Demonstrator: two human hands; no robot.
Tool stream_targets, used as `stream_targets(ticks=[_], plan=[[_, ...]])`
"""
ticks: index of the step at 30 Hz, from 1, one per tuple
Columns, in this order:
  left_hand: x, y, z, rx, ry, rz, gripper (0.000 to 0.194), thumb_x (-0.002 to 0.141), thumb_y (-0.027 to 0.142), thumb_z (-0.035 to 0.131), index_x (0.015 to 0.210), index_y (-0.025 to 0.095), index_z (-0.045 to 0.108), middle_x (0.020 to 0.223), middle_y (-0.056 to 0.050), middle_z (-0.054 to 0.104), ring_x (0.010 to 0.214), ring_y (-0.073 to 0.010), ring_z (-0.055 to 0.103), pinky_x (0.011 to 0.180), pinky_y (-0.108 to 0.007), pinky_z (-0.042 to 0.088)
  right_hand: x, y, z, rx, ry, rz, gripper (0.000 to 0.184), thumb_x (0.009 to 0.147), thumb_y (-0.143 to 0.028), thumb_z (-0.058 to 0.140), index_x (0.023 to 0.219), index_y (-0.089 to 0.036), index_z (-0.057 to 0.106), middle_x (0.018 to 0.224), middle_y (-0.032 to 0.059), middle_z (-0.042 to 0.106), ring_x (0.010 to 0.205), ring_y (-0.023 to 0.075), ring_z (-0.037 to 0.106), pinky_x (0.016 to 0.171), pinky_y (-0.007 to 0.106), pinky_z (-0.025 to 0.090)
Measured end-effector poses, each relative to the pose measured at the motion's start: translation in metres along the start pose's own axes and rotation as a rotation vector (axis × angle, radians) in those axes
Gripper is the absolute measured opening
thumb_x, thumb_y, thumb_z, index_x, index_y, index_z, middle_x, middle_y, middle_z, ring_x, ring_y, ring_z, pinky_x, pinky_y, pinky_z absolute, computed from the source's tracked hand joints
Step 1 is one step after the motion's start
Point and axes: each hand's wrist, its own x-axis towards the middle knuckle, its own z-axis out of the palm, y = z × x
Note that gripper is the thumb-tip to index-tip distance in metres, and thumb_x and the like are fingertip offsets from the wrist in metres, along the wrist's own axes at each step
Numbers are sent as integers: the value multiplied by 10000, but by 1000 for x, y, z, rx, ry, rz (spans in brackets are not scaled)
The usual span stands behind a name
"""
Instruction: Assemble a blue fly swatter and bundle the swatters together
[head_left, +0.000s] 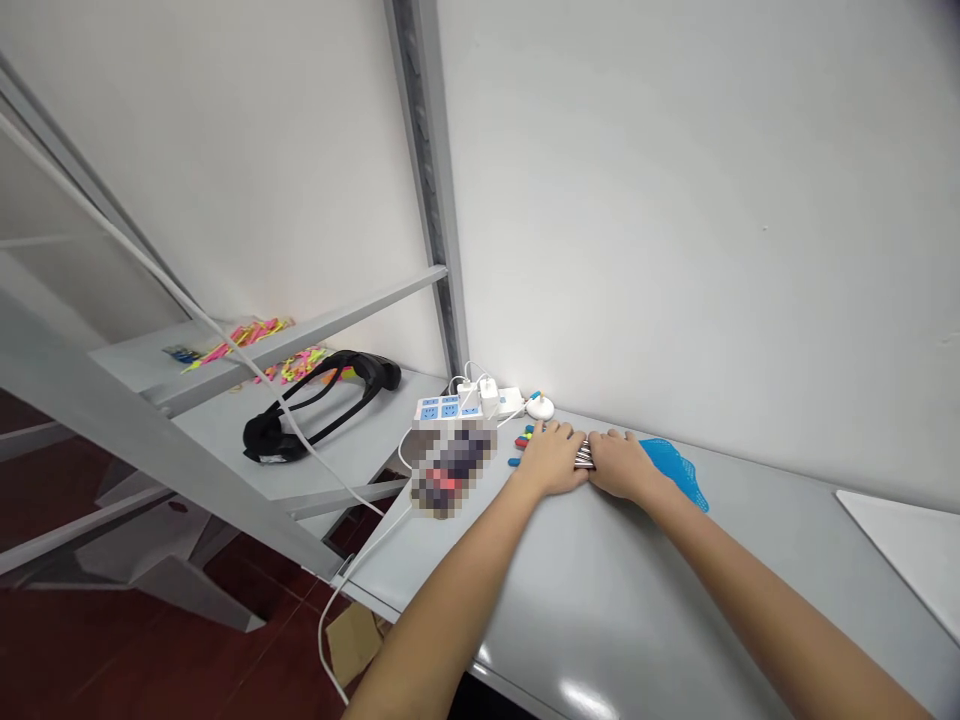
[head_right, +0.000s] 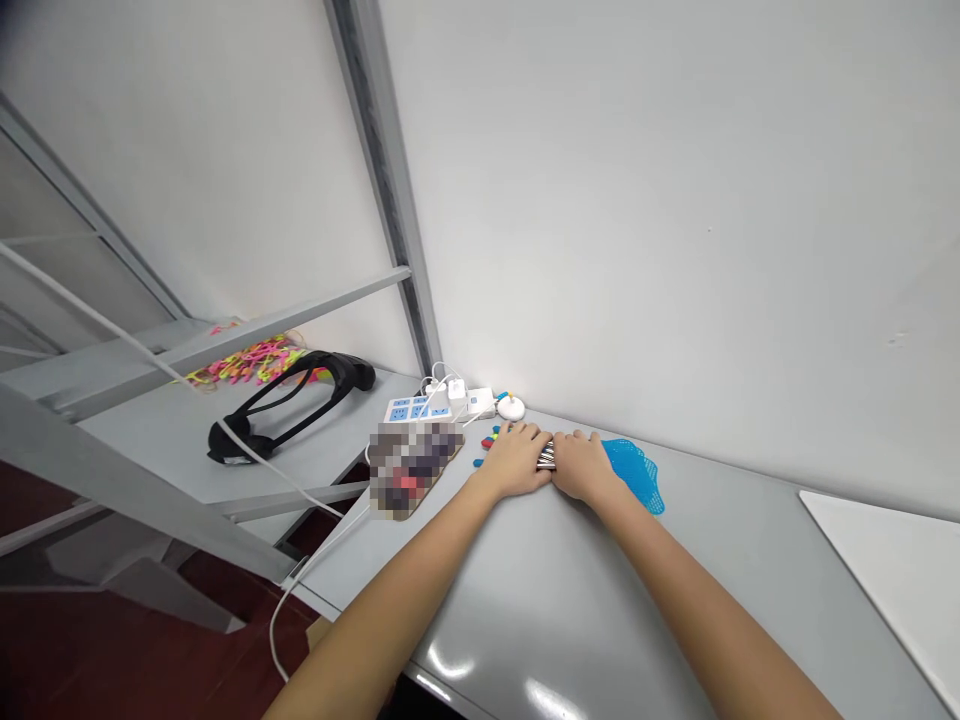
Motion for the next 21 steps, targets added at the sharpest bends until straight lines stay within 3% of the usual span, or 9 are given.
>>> stream_targets(ticks=[4, 7, 9, 12, 14, 16, 18, 21], plan=[[12, -8, 5, 6, 18, 95, 459, 818, 501, 585, 1166, 205, 553, 1091, -87, 610, 1022, -270, 516, 913, -389, 353, 3, 10, 7, -2, 8, 16, 316, 924, -379, 573, 1143, -153, 596, 1151, 83, 620, 1056, 225, 594, 924, 460, 472], [17, -13, 10, 20, 38, 138, 461, 830, 541, 562, 1131, 191, 566, 1062, -87, 619, 999, -266, 527, 887, -378, 363, 4, 14, 9, 16, 28, -8, 325, 871, -279, 564, 1150, -115, 598, 1161, 158, 626, 1093, 279, 573, 982, 513, 405], [18, -15, 13, 28, 56, 154, 523, 830, 604, 535, 1137, 182, 564, 1059, -91, 620, 1001, -270, 530, 885, -385, 365, 1, 14, 9, 22, 61, -23, 504, 807, -233, 559, 1289, -90, 522, 1293, 212, 562, 1188, 328, 517, 1032, 571, 335], [17, -15, 18, 40, 88, 158, 616, 830, 669, 492, 1175, 162, 550, 1058, -98, 617, 1009, -274, 530, 899, -402, 362, -12, 9, 6, 9, 135, -29, 797, 774, -219, 529, 1504, -91, 233, 1536, 204, 309, 1385, 358, 301, 1105, 634, 171], [14, -14, 19, 47, 114, 152, 618, 856, 667, 453, 1194, 158, 541, 1064, -102, 612, 1017, -273, 531, 923, -415, 352, -28, 2, 7, 2, 240, -33, 838, 811, -257, 497, 1540, -111, 111, 1602, 159, 160, 1452, 346, 154, 1132, 635, 73], [12, -12, 19, 53, 140, 144, 588, 889, 648, 410, 1203, 167, 537, 1076, -103, 608, 1023, -273, 535, 941, -428, 344, -51, -6, 14, 15, 398, -36, 805, 868, -331, 461, 1548, -128, 82, 1613, 129, 133, 1469, 331, 102, 1144, 624, 43], [9, -11, 19, 59, 162, 136, 579, 906, 643, 380, 1213, 175, 534, 1086, -107, 608, 1025, -276, 539, 960, -447, 334, -78, -12, 28, 49, 520, -32, 754, 905, -354, 434, 1550, -155, 97, 1599, 118, 201, 1465, 315, 148, 1151, 614, 60], [6, -7, 16, 64, 185, 141, 594, 905, 653, 379, 1239, 184, 526, 1118, -107, 612, 1060, -277, 532, 1032, -481, 284, -120, -13, 58, 115, 571, -46, 663, 917, -356, 458, 1522, -208, 231, 1560, 109, 307, 1435, 309, 253, 1150, 594, 138]])
